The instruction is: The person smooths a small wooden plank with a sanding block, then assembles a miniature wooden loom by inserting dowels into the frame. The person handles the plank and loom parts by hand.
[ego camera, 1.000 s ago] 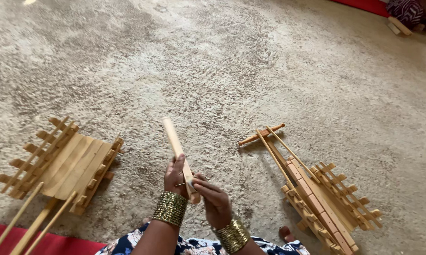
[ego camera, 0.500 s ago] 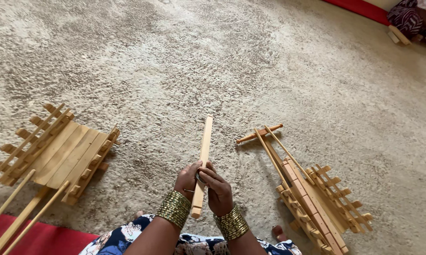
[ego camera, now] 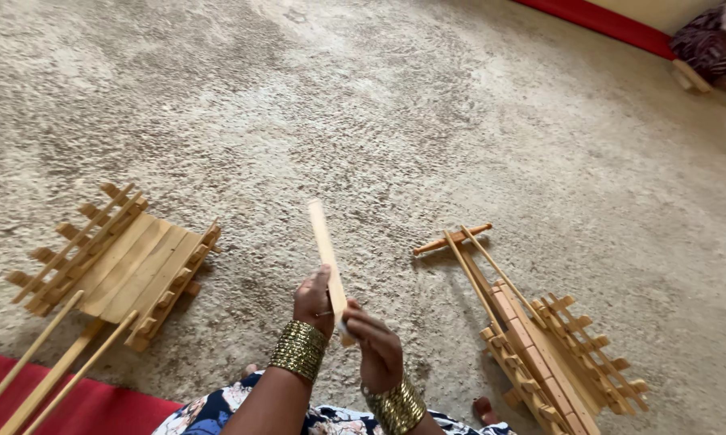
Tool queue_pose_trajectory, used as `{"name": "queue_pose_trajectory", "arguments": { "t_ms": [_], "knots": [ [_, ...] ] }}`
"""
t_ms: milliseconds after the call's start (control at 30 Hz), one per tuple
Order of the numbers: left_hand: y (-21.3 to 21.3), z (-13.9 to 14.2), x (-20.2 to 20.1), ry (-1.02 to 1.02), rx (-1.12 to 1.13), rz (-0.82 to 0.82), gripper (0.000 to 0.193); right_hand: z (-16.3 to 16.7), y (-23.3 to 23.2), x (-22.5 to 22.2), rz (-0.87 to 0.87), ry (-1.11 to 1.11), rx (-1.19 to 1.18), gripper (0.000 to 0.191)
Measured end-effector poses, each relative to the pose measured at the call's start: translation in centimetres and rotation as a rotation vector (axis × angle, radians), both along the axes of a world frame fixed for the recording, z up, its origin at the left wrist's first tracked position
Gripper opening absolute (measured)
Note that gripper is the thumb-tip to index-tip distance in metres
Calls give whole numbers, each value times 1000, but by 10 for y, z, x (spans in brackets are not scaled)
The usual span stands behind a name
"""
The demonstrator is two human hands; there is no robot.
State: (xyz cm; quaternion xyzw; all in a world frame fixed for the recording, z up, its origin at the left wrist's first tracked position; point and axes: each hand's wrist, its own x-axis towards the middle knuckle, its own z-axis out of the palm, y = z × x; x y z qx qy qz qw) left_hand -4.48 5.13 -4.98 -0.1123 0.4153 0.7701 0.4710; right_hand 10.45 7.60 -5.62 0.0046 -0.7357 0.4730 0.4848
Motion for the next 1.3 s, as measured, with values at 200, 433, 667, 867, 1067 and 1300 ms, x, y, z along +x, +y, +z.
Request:
{"name": "queue_pose_trajectory", "arguments": {
  "t_ms": [200,433,667,867,1067,1300],
  "knots": [
    [6,2,12,141,342,-561,46,-4,49,10,27,28,-2,27],
    [12,5,23,-186,265,-369,34,-13,65,19,-111,-179,198,23],
    [2,2,-10,284,-185,-146,44,-13,12,5,32,-234,187,20],
    [6,-4,22,536,-350,-280,44,-9,33,1,-33,-158,225,23],
    [6,-28,45,1488,-286,-409,40,-19,52,8,-246,-290,143,28],
    [-1,-10,6,362,-96,-333,41,-19,24,-3,-35,-229,115,26]
  ]
}}
